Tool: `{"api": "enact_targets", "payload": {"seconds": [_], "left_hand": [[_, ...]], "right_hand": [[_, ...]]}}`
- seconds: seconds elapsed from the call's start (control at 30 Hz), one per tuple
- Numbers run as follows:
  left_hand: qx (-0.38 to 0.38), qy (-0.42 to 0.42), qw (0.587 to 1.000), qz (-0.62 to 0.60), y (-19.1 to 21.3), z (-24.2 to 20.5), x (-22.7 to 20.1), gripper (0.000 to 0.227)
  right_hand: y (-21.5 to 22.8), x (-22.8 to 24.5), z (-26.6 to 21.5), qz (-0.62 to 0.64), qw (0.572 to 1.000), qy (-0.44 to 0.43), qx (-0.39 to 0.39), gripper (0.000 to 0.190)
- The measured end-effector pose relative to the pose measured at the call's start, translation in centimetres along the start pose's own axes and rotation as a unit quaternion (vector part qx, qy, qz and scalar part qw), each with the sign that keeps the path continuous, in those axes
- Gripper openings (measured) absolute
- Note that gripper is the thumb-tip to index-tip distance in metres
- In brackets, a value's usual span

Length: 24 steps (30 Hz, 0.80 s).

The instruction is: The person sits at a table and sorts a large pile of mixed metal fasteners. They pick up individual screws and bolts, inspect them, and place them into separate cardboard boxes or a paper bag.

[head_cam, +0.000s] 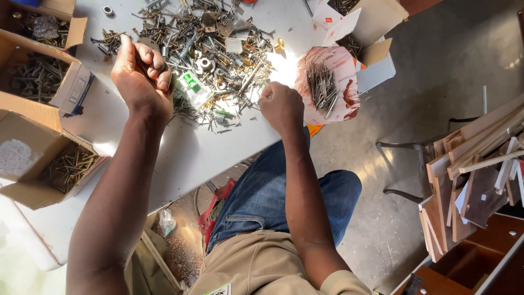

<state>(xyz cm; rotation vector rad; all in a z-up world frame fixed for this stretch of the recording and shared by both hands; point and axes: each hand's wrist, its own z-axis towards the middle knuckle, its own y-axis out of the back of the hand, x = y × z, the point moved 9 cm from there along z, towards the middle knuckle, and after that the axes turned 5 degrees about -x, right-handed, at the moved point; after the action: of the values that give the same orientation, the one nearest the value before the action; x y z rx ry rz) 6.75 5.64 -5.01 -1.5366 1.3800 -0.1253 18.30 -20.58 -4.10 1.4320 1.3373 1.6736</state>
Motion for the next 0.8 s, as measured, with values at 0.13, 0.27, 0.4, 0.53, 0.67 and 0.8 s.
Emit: {"api": "enact_targets", "payload": {"seconds": [0.13,0.27,0.4,0.53,0.67,0.8], "left_hand": [[0.001,0.000,1.000,-0.008,-0.7,-0.4,-0.7,0.042],[-0.011,-0.003,1.000,-0.001,0.0,-0.3,-0.6,0.041],[-0.002,-0.003,1.000,-0.003,-0.1,-0.1,-0.3,0.040],[-0.009,-0.002,1.000,-0.001,1.0,0.8,-0.2,0.040],[0.012,0.017,0.999,-0.042,0.2,1.1,0.7,0.039],[-0.030,0.011,0.999,0.019,0.0,-0.6,-0.3,0.039]], "right_hand": [[0.9,1.2,-0.5,0.046,0.998,-0.003,0.042,0.018],[1.6,2.4,-1.9,0.251,0.965,-0.025,0.076,0.020],[0.7,1.2,-2.3,0.426,0.891,-0.104,0.113,0.009],[-1.6,0.6,-2.0,0.607,0.778,-0.056,0.153,0.005],[-0.7,2.2,-2.4,0.790,0.589,-0.036,0.168,0.004],[-1.9,2.5,-2.1,0.767,0.614,-0.070,0.171,0.010]]}}
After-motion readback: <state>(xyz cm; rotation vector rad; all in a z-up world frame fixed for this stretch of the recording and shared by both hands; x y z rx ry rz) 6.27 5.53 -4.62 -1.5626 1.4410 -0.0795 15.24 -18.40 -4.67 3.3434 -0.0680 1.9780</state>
